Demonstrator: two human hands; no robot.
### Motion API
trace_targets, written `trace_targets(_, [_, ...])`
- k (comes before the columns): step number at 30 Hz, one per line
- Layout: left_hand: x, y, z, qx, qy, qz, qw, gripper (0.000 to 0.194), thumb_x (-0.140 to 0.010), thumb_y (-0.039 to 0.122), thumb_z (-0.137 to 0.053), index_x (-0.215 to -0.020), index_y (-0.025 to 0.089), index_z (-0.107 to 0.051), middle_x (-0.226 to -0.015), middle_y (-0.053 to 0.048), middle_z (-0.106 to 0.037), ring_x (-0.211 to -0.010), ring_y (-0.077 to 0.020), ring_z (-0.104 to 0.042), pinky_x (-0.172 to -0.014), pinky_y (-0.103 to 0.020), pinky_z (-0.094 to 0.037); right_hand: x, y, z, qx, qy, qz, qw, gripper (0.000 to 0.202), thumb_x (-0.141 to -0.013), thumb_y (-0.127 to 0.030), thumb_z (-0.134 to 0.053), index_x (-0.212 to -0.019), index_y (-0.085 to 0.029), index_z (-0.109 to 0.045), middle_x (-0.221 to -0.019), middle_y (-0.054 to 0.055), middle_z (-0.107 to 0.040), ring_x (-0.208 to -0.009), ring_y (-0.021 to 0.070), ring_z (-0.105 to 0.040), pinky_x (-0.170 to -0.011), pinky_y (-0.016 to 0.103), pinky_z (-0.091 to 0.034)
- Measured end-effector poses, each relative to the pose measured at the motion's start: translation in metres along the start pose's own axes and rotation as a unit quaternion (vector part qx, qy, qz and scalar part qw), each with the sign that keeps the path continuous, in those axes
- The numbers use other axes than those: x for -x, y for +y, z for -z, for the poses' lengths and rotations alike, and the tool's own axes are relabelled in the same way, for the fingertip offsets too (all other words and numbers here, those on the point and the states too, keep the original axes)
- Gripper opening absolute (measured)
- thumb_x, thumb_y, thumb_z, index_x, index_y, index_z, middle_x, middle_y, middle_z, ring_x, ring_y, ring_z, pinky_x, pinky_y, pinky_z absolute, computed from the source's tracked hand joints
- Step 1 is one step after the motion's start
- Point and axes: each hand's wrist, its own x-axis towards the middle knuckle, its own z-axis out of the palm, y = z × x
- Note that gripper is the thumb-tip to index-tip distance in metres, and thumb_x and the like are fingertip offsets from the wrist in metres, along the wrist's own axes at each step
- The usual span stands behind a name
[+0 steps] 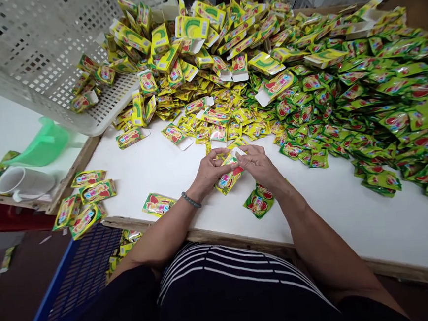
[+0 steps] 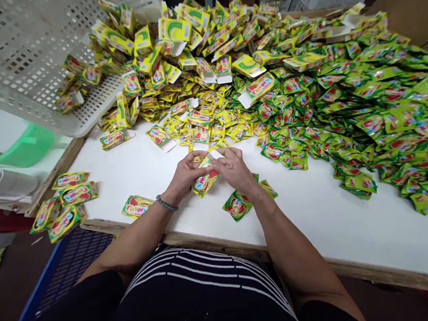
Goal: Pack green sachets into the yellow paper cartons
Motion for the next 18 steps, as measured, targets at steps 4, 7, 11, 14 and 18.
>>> trace_targets(4, [-0.001,0.002,-0.005,-0.004,-0.002,-0.035,0.999,0.065,-0.055,0.036,-0.086,-0.109,0.02,-0.055,-0.063,0.005,-0.063,-0.051,-0.0097,-0.056,-0.051,-0.021,-0.041,-0.001,0.002,0.001,-0.061,0.046,-0.017,0.997,0.032,-0.083,-0.055,-0.058,-0.077,-0.026,-0.072,-0.114,0.005,-0.064,-0.12,0.0257,-0.045,-0.107,0.046,-0.037])
trace_targets(7, [-0.003,0.005,-0.005,0.02,0.006,-0.069,0.997,0.062,-0.059,0.041,-0.083,-0.11,0.021,-0.053,-0.066,0.005,-0.064,-0.052,-0.0094,-0.056,-0.053,-0.021,-0.042,-0.002,0.003,-0.003,-0.16,0.1,-0.026,0.982,0.034,-0.075,-0.052,-0.068,-0.097,-0.026,-0.069,-0.105,0.004,-0.066,-0.1,0.0209,-0.058,-0.089,0.037,-0.05])
trace_targets(11, [-0.002,0.007,0.001,0.015,0.007,-0.07,0.997,0.053,-0.06,0.042,-0.081,-0.101,0.02,-0.054,-0.06,0.006,-0.059,-0.048,-0.0076,-0.051,-0.049,-0.02,-0.037,0.0,-0.002,-0.014,-0.2,0.039,-0.021,0.979,0.03,-0.081,-0.05,-0.062,-0.09,-0.023,-0.069,-0.089,0.002,-0.068,-0.084,0.0186,-0.062,-0.08,0.034,-0.052])
trace_targets(14, [-0.002,0.005,0.005,-0.001,-0.028,-0.041,0.999,0.051,-0.059,0.041,-0.082,-0.096,0.019,-0.054,-0.059,0.006,-0.058,-0.046,-0.0072,-0.05,-0.048,-0.019,-0.036,0.002,-0.006,-0.014,-0.159,0.044,-0.037,0.986,0.026,-0.081,-0.047,-0.061,-0.081,-0.022,-0.069,-0.076,0.001,-0.066,-0.078,0.0182,-0.062,-0.075,0.032,-0.051])
trace_targets(18, [-0.002,0.003,0.004,-0.021,-0.053,-0.032,0.998,0.056,-0.06,0.038,-0.082,-0.102,0.02,-0.05,-0.054,0.009,-0.055,-0.043,-0.0071,-0.049,-0.047,-0.019,-0.035,0.003,-0.008,-0.01,-0.197,0.073,-0.074,0.975,0.036,-0.076,-0.044,-0.067,-0.106,-0.025,-0.067,-0.08,-0.001,-0.07,-0.071,0.0174,-0.063,-0.067,0.031,-0.052])
